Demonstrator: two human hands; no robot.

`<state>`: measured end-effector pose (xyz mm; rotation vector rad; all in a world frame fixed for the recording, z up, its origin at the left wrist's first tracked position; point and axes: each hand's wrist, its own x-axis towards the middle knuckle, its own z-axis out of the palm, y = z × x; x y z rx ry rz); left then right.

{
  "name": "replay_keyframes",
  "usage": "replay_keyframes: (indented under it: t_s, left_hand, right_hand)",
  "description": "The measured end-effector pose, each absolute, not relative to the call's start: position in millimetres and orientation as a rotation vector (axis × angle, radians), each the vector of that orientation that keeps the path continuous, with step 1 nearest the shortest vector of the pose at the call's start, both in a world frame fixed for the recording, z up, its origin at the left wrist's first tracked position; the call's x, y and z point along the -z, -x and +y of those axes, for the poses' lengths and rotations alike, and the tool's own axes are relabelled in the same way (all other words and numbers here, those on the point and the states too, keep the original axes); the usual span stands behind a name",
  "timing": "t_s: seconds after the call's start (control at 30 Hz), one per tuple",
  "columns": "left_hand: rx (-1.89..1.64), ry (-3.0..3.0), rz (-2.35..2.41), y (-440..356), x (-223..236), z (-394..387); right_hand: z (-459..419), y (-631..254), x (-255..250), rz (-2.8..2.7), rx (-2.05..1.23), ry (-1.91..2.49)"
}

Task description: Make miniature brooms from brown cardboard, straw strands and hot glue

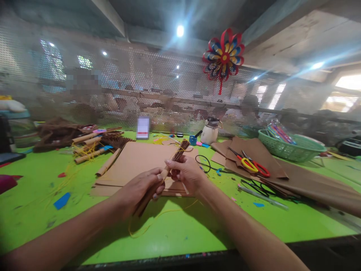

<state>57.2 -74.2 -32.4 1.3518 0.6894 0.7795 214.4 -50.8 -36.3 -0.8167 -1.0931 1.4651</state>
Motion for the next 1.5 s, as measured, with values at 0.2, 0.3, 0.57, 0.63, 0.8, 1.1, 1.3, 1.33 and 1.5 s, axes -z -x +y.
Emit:
replay_keyframes:
  t_s: [0.2, 0.3, 0.57, 0.63, 0.8, 1.1, 1.3, 1.33, 1.5]
  left_hand:
    - [-0.776, -1.381, 0.772, -60, 31, -74]
    - [-0.812, -1.353, 0.753, -58, 34, -71]
    - [-0.842, -1.199, 0.578, -52, 30, -66]
    - [-0.845, -1.184, 0.554, -52, 30, -66]
    - [-0.864, -1.226, 0.587, -53, 31, -69]
    - [-0.899, -1.421, 0.71, -55, 27, -75]
    - [-0.881, -1.597, 0.808, -54, 31, -70]
    - [-0.873, -1.641, 0.821, -54, 32, -69]
    - [-0.876, -1.776, 0.812, -54, 34, -66]
  right_hand:
    - [-54, -213, 33, -1.056, -1.392, 0.875]
    - [-56, -213, 31, -1.076, -1.345, 0.897]
    - [-59, -209, 39, -1.52, -1.047, 0.882]
    - [-59, -206, 40, -1.542, -0.979, 0.883]
    - [-60, -203, 43, -1.536, -0.916, 0.926]
    - [-63, -202, 43, -1.549, -0.755, 1.035]
    - [-58, -203, 46, -1.512, -0.8, 0.988]
    - [-57, -204, 46, -1.509, -0.805, 0.981]
    - [-53, -210, 45, -1.441, -0.885, 0.977]
